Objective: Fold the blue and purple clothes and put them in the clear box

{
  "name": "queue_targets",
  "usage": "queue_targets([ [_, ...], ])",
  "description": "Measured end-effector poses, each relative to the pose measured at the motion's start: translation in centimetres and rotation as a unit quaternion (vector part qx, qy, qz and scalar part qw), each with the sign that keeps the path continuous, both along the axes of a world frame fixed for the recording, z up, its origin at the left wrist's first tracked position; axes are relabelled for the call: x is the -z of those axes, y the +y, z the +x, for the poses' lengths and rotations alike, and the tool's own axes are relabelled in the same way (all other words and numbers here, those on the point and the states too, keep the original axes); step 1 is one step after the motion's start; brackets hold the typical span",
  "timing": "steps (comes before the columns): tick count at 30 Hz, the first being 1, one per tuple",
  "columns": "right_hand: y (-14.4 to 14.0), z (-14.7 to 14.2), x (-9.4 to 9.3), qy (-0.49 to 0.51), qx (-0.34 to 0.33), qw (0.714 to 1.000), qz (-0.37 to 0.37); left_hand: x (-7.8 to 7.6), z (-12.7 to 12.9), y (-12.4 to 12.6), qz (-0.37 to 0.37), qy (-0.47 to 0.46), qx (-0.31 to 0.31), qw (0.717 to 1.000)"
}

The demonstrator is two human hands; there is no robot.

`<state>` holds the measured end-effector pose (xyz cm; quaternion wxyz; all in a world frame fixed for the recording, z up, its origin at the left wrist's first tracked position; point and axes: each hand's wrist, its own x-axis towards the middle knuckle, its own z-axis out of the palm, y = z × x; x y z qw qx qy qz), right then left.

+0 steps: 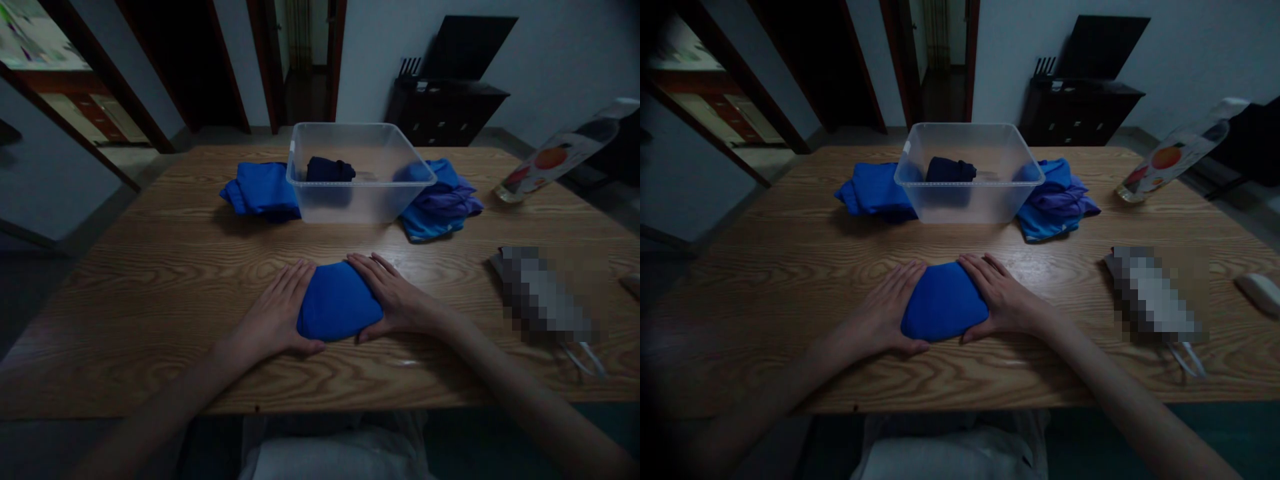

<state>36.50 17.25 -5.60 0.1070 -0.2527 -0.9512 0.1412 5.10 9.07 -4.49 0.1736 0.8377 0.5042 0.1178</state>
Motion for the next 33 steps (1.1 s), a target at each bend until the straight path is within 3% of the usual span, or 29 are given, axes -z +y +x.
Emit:
queue_targets([
  [6, 0.0, -0.1, 0.1, 0.016, 0.024, 1.0, 0.008, -0.1, -0.7, 1.5, -0.011, 0.015, 0.019, 1.0],
  [12, 0.2, -0.3, 0.4, 0.039, 0.039, 0.998, 0.024, -0.6, -1.7, 3.8, 0.039, 0.022, 0.058, 0.997],
  [20, -0.2, -0.5, -0.1, 0.058, 0.03, 0.998, 0.021, -2.8, 0.5, 2.9, 0.021, 0.081, 0.087, 0.993],
  [26, -0.6, -1.0, -0.2, 0.064, 0.038, 0.997, -0.008, -2.1, 0.8, 3.4, -0.043, 0.056, 0.063, 0.995],
  [33, -0.5, -0.9, -0.5, 0.046, 0.018, 0.999, -0.016, -1.7, -0.1, 4.2, -0.005, 0.013, 0.08, 0.997],
])
